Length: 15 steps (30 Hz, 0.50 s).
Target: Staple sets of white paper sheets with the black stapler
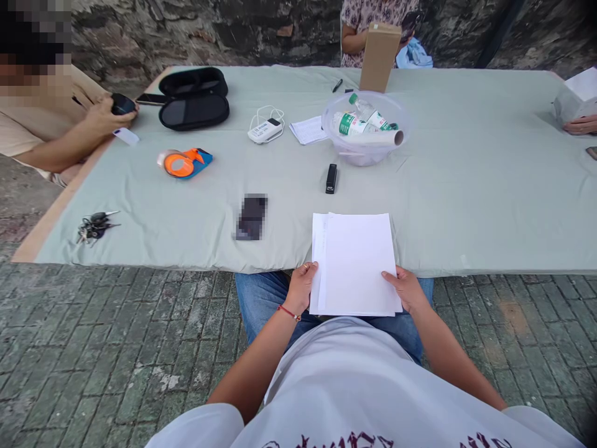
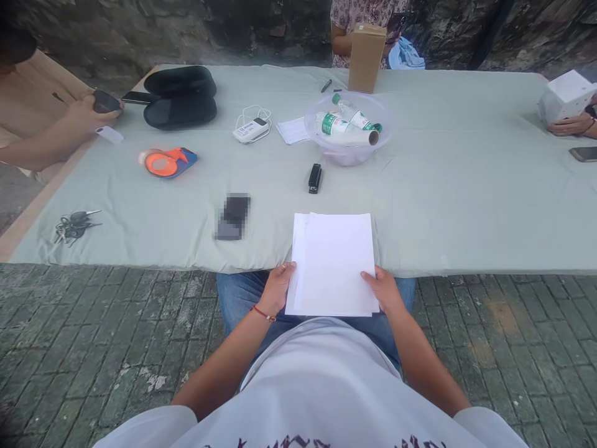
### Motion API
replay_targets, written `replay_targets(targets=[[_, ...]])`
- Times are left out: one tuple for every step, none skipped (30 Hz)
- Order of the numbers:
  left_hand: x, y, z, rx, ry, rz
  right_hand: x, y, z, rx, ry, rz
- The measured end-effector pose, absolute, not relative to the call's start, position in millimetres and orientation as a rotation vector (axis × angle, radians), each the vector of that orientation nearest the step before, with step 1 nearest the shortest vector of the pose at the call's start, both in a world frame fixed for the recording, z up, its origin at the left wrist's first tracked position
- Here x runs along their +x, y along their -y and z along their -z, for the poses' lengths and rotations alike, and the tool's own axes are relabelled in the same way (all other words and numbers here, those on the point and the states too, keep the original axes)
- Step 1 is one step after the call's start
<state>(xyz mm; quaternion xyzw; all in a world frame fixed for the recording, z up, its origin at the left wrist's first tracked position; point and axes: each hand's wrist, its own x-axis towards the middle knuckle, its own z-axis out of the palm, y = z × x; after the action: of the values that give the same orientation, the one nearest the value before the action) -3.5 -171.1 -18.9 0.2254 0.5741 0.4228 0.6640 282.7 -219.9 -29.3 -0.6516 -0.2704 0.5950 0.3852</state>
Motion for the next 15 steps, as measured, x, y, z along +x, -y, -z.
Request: replay_targets(targets=[[-3,171,18,0.515,-1.283,-0.951,287,219,30,-1.692,0.699,-1.474],[-4,171,18,0.529,-1.278,-0.956,293,218,30,-1.723,0.704,-1.428],[-4,171,18,0.55,-1.281,-0.972,298,217,29,-1.746,0.701,-1.382],[-5,171,18,0.573,-1.29,-0.992,304,216,28,-1.756,0.688,-1.345],[-7,171,18,0.598,-1.304,-1.011,309,215,26,-1.751,0.669,-1.324],[-8,171,18,0.623,-1.326,-1.027,314,214,23,-1.73,0.644,-1.323],[-10,171,18,0.649,-1.353,-1.039,317,214,20,-1.699,0.618,-1.334],[-11,170,19,0.674,-1.382,-1.047,319,213,17,-1.669,0.595,-1.352],[-13,170,20,0.697,-1.408,-1.053,320,213,13,-1.644,0.581,-1.373],[-13,170,20,0.716,-1.426,-1.061,320,212,10,-1.628,0.576,-1.392],[-14,169,20,0.727,-1.432,-1.063,317,212,6,-1.617,0.579,-1.412],[-13,169,20,0.726,-1.428,-1.052,314,211,4,-1.607,0.587,-1.437],[-12,170,19,0.713,-1.416,-1.03,309,211,2,-1.596,0.597,-1.469],[-11,170,18,0.691,-1.402,-1.003,304,210,1,-1.583,0.605,-1.505],[-9,170,16,0.662,-1.386,-0.977,299,210,1,-1.569,0.61,-1.541]])
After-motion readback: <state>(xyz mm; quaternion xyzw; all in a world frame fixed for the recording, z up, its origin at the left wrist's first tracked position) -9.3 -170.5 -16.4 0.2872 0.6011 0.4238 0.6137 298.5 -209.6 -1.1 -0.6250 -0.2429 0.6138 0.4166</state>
